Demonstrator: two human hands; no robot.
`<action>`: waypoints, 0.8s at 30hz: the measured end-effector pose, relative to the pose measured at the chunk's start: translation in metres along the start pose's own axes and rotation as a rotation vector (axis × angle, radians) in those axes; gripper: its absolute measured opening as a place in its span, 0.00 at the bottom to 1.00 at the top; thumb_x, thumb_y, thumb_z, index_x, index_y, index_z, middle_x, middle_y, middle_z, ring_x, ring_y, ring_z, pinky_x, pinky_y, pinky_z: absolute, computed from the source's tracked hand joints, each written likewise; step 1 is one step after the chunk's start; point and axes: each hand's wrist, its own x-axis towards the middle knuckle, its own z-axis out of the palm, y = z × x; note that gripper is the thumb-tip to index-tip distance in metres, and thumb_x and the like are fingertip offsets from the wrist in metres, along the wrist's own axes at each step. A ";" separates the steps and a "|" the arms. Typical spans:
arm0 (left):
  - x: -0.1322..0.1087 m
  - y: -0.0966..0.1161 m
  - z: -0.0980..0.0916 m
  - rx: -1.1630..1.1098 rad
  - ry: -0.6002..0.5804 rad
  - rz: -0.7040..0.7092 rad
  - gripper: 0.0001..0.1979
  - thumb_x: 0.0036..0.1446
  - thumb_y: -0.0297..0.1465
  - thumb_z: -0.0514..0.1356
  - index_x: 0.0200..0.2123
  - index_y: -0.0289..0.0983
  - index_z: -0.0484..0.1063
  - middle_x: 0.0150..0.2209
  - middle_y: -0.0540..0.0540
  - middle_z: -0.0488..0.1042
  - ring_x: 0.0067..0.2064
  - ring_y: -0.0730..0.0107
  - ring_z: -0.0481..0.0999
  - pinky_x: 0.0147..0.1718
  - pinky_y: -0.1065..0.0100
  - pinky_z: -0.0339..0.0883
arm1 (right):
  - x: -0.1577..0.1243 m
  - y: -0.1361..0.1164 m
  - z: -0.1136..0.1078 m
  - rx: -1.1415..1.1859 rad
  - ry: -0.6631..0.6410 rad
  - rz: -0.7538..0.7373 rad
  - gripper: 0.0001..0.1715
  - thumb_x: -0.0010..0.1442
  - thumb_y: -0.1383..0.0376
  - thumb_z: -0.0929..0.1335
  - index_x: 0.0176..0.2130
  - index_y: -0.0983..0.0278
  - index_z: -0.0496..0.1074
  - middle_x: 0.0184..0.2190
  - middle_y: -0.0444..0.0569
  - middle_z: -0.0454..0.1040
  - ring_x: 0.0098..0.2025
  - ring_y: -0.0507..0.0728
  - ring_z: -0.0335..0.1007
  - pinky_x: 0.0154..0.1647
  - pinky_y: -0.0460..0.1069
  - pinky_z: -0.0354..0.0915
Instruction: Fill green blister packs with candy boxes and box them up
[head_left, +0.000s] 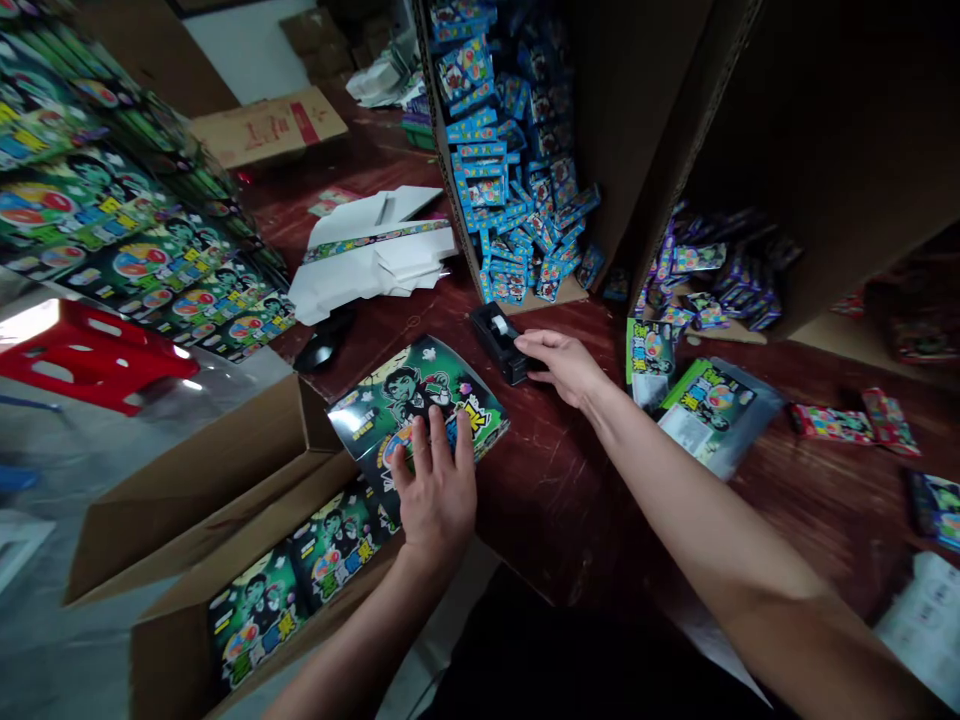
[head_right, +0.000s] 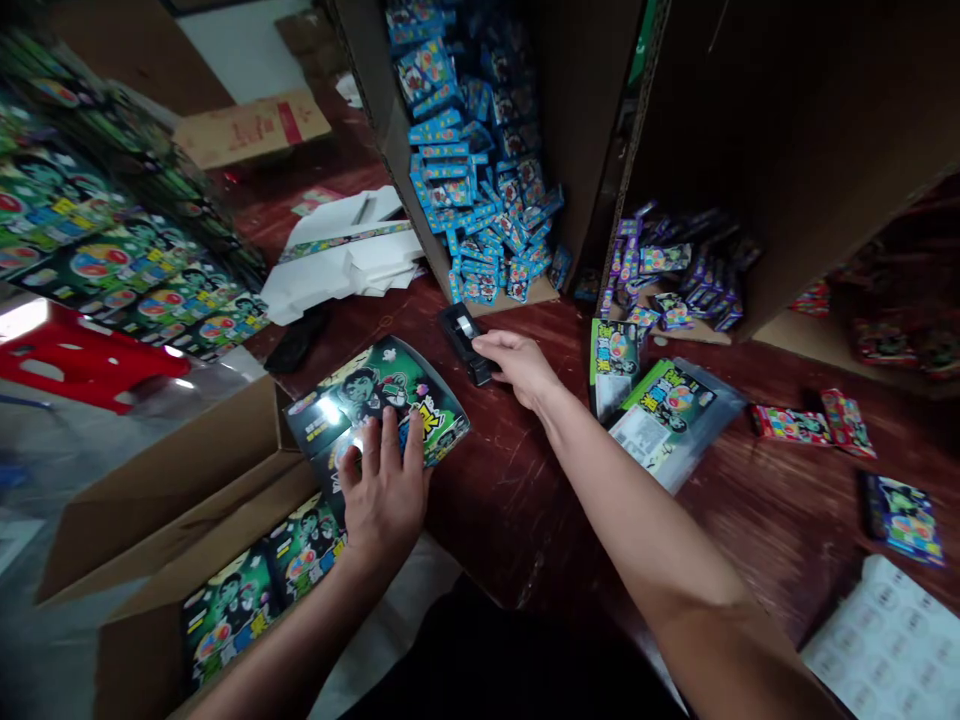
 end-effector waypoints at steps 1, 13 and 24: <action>0.000 0.000 0.000 -0.011 -0.004 -0.005 0.36 0.65 0.31 0.56 0.73 0.52 0.48 0.73 0.36 0.50 0.73 0.34 0.51 0.63 0.27 0.45 | -0.005 0.001 -0.003 0.016 0.001 -0.003 0.16 0.53 0.53 0.74 0.39 0.58 0.79 0.40 0.44 0.82 0.39 0.53 0.75 0.40 0.49 0.69; 0.001 0.003 -0.003 -0.070 -0.073 -0.035 0.34 0.66 0.34 0.55 0.73 0.49 0.49 0.74 0.37 0.45 0.73 0.32 0.47 0.64 0.28 0.39 | -0.011 0.046 0.004 -0.049 0.165 -0.004 0.12 0.49 0.56 0.74 0.28 0.62 0.76 0.27 0.43 0.77 0.32 0.54 0.73 0.40 0.50 0.71; 0.001 0.003 -0.030 0.115 -0.257 0.127 0.44 0.60 0.41 0.64 0.73 0.37 0.49 0.72 0.34 0.54 0.71 0.40 0.55 0.69 0.41 0.41 | -0.107 0.066 -0.020 -0.144 -0.174 -0.080 0.25 0.60 0.55 0.72 0.55 0.58 0.75 0.41 0.44 0.80 0.34 0.52 0.73 0.35 0.48 0.71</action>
